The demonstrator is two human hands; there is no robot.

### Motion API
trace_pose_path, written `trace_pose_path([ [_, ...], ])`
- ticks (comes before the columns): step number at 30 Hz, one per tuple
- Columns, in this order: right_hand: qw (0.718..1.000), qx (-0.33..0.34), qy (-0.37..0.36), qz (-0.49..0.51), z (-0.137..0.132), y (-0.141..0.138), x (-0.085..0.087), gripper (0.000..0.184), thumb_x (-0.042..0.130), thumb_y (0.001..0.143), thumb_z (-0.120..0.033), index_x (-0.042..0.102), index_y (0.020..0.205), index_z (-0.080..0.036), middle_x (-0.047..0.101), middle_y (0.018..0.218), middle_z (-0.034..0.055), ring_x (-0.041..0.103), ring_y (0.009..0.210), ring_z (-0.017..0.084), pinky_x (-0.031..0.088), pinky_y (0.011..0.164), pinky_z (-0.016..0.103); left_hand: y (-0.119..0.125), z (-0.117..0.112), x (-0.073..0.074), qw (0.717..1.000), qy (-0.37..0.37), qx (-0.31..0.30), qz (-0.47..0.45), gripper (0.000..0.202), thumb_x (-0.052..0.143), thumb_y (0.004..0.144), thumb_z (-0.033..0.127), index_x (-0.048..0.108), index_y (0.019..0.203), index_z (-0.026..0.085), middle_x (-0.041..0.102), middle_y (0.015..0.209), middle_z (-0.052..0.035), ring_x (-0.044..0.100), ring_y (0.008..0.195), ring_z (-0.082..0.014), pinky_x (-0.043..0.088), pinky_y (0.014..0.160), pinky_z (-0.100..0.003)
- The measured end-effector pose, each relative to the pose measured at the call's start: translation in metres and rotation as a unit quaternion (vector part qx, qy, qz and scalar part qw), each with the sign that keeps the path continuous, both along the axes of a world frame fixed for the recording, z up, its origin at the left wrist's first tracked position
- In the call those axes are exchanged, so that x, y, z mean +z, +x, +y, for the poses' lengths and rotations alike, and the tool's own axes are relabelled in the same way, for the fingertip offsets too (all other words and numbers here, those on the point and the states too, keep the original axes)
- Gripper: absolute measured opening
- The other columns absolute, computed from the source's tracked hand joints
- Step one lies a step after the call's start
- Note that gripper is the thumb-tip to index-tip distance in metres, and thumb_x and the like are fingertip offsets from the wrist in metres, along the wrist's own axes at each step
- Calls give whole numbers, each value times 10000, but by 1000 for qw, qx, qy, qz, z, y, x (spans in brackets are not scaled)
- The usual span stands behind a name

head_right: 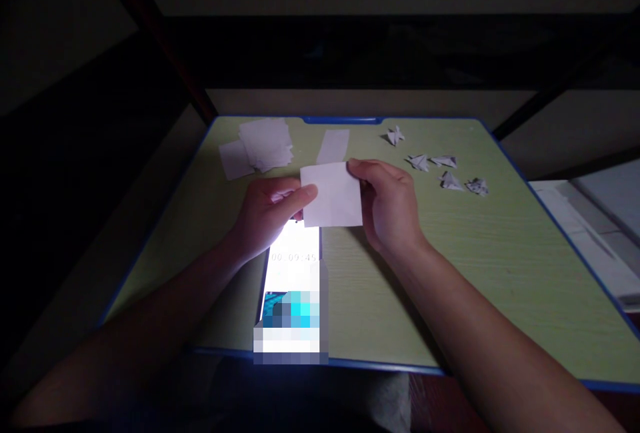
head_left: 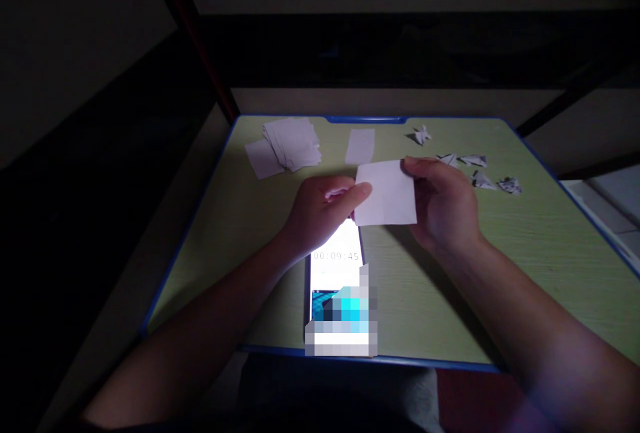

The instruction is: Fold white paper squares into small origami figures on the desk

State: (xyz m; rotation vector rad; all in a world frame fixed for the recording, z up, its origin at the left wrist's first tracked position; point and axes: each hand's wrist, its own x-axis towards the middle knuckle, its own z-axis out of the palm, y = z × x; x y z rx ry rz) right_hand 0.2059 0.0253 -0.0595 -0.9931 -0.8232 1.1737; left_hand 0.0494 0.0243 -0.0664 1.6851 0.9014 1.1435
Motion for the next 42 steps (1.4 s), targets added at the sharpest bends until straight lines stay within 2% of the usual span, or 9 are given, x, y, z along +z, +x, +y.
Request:
trace_pose_path([
  [5, 998, -13, 25, -53, 1, 1, -4, 171, 655, 686, -237, 573, 542, -197, 480, 526, -26, 408, 466, 90, 300, 426, 261, 1, 0, -1, 1000, -24, -2, -18, 335, 590, 827, 268, 546, 514, 158, 521, 464, 38, 486, 454, -59, 381, 457, -184],
  [9, 997, 2, 15, -72, 1, 1, -3, 46, 646, 714, -223, 646, 674, -200, 556, 590, -5, 490, 509, 111, 367, 447, 270, 0, 1, -2, 999, -30, 14, -25, 324, 594, 818, 269, 544, 518, 157, 525, 463, 36, 490, 451, -61, 370, 442, -186],
  [12, 999, 0, 7, -49, 1, 2, -2, 75, 628, 695, -172, 632, 634, -215, 567, 585, 0, 524, 528, 127, 416, 477, 287, 1, 0, -2, 999, -23, 20, -14, 332, 591, 810, 273, 537, 503, 160, 503, 444, 37, 472, 441, -66, 346, 430, -200],
  [15, 999, -7, 17, -30, 2, 1, -2, 121, 615, 686, -138, 622, 594, -217, 557, 582, -6, 500, 513, 108, 413, 484, 276, 1, 0, -3, 999, -21, 27, -16, 351, 596, 804, 288, 521, 486, 160, 470, 429, 41, 451, 439, -66, 329, 429, -206],
  [19, 999, 31, 11, -39, 2, 0, -4, 146, 619, 746, -188, 628, 602, -211, 512, 564, -18, 467, 500, 98, 393, 473, 266, 1, 2, -4, 997, -33, 44, -51, 362, 602, 785, 306, 490, 470, 166, 450, 424, 46, 432, 432, -66, 324, 426, -208],
  [25, 998, 54, 8, -30, 2, 2, -8, 120, 683, 744, -242, 659, 632, -209, 536, 573, -21, 456, 494, 91, 366, 469, 260, 0, 5, -4, 995, -40, 55, -70, 364, 614, 763, 313, 474, 459, 170, 427, 425, 49, 416, 431, -69, 307, 419, -213],
  [32, 995, 30, 50, -80, 4, 4, -13, 172, 744, 714, -315, 627, 646, -209, 554, 608, -29, 470, 529, 91, 381, 507, 257, 1, 6, -5, 993, -63, 43, -91, 358, 627, 758, 319, 490, 462, 171, 466, 427, 44, 439, 430, -71, 322, 427, -212],
  [42, 990, 65, 43, -121, 6, 5, -17, 234, 695, 764, -369, 586, 645, -200, 527, 606, -24, 462, 539, 100, 366, 509, 253, -2, 8, -4, 993, -50, 76, -80, 407, 632, 756, 329, 429, 439, 174, 403, 412, 57, 386, 425, -68, 300, 457, -231],
])
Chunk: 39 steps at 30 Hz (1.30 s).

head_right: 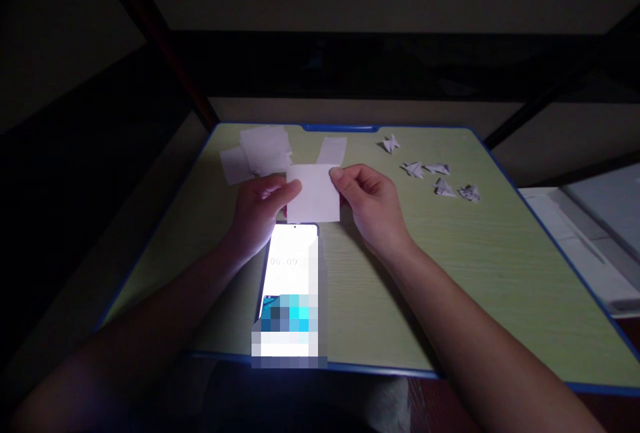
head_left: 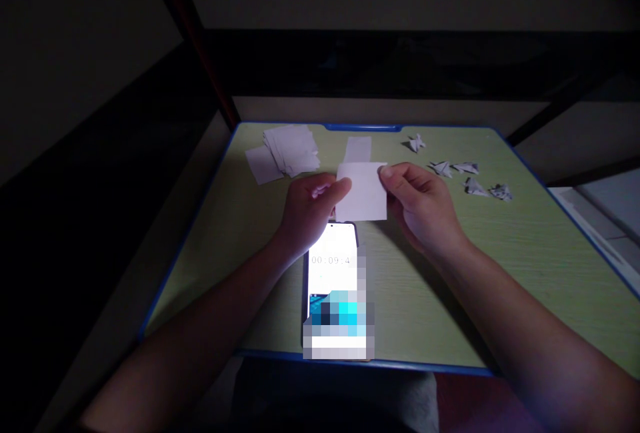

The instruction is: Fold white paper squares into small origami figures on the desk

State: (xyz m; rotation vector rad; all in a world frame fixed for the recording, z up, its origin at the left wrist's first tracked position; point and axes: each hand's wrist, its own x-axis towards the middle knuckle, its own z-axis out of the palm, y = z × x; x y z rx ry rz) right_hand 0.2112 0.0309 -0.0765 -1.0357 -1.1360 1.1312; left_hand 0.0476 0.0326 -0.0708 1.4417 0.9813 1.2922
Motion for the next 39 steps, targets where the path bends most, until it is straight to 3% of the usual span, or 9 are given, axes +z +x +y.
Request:
trace_pose_path([
  [5, 999, -14, 21, -48, 1, 3, -2, 303, 676, 779, -435, 561, 638, -193, 499, 583, -29, 425, 520, 93, 313, 479, 246, 0, 0, -1, 1000, 6, -6, 7, 400, 631, 759, 341, 440, 449, 176, 419, 422, 54, 397, 431, -71, 297, 455, -235],
  [12, 980, -33, 63, -185, -8, -1, 8, 406, 562, 847, -509, 477, 595, -202, 402, 511, -42, 339, 464, 87, 225, 424, 259, -1, 0, 1, 1000, 15, 6, 11, 419, 616, 770, 342, 419, 438, 178, 394, 411, 58, 387, 421, -68, 300, 462, -240],
  [20, 968, -58, 103, -223, -12, -3, 6, 390, 496, 899, -477, 430, 611, -222, 383, 526, -36, 333, 474, 104, 230, 437, 279, 1, 0, -2, 1000, 17, 2, 2, 426, 621, 781, 332, 409, 446, 177, 380, 420, 59, 381, 431, -68, 305, 467, -240],
  [26, 964, -8, 78, -254, -12, -3, 5, 441, 473, 894, -518, 430, 572, -221, 439, 514, -15, 394, 478, 114, 258, 452, 288, -1, 2, 0, 999, 35, 37, 6, 426, 613, 801, 333, 402, 465, 179, 379, 434, 62, 371, 439, -67, 303, 465, -238],
  [35, 949, -22, 98, -298, -14, -3, 3, 438, 409, 927, -508, 435, 599, -219, 463, 504, -17, 430, 471, 111, 297, 480, 283, -1, 7, -11, 995, -70, 1, -74, 393, 669, 754, 417, 465, 512, 185, 439, 455, 55, 418, 422, -67, 330, 416, -215],
  [39, 951, -17, 84, -298, -13, -3, 1, 445, 421, 920, -514, 447, 591, -215, 479, 500, -15, 438, 461, 108, 298, 470, 277, 0, 5, -10, 995, -67, 14, -69, 389, 688, 735, 429, 474, 524, 181, 439, 459, 58, 427, 421, -62, 350, 409, -202],
])
